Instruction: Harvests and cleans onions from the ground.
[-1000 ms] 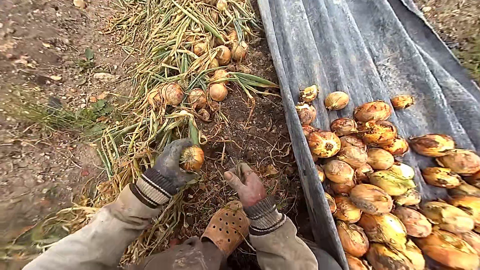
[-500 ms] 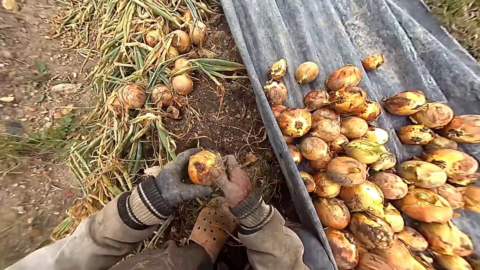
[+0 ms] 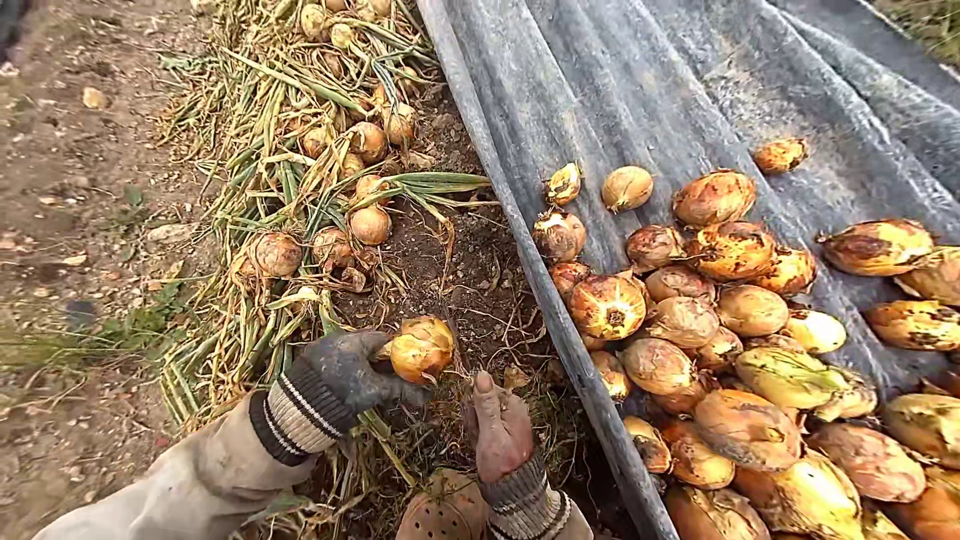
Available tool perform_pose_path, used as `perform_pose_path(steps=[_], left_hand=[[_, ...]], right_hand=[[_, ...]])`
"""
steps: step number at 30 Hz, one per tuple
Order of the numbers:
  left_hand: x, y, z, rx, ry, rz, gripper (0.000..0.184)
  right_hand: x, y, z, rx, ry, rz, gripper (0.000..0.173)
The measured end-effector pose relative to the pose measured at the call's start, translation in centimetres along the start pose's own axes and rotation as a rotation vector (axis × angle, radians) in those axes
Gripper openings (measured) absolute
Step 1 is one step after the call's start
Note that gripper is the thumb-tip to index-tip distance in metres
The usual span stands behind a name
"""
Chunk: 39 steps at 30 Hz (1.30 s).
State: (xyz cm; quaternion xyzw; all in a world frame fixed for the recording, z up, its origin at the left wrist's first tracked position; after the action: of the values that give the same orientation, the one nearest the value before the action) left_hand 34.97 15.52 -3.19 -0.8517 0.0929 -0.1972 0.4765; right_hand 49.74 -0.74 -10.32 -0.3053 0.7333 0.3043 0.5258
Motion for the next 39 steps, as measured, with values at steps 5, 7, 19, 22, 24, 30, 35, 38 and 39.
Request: perform_pose_path(steps=[5, 7, 19, 22, 24, 30, 35, 38, 39], left_hand=[[3.0, -3.4, 4.5, 0.091, 0.047, 0.149, 0.041], [7.0, -1.1, 3.4, -0.15, 0.3, 0.408, 0.038], [6.0, -2.6, 19.6, -0.085, 0.174, 0.837, 0.02], [0.7, -2.7, 23.5, -0.049, 0.071, 0.898, 0.036], [-0.7, -2.8, 24.8, -0.059, 0.053, 0.932, 0.05], [-2.2, -5.6, 25.7, -0.054, -0.025, 1.027, 0.038], [-3.9, -6.5, 21.2, -0.122, -0.168, 1.031, 0.033], [-3.7, -7.0, 17.3, 0.026, 0.206, 0.875, 0.031], [-3.2, -7.1, 14.8, 0.116, 0.317, 0.702, 0.028]], right_hand=[[3.2, 0.1, 0.4, -0.232, 0.349, -0.309, 0.077], [4.1, 0.4, 0.4, -0.342, 0.454, -0.361, 0.081], [-5.0, -9.4, 2.5, 0.196, -0.219, 0.404, 0.065], [-2.3, -7.8, 2.4, 0.162, 0.001, 0.168, 0.065], [-0.4, -5.2, 2.0, 0.067, 0.13, 0.066, 0.063], [3.6, -1.1, 0.2, -0.16, 0.486, 0.098, 0.043], [4.5, -0.9, -0.3, -0.192, 0.587, 0.132, 0.035], [4.8, -0.9, 0.1, -0.207, 0.53, -0.071, 0.051], [4.7, -0.8, 0.1, -0.215, 0.521, -0.107, 0.056]])
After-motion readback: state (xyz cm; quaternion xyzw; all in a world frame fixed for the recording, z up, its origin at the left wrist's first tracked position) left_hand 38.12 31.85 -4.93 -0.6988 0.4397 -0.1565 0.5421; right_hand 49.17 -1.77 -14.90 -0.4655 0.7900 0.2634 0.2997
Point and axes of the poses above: each hand's wrist, its own z-axis towards the middle knuckle, its own y-axis out of the palm, x = y × z, the point moved 9 cm from there along z, towards the middle knuckle, and after that the axes turned 9 degrees about z, right-handed, at the moved point
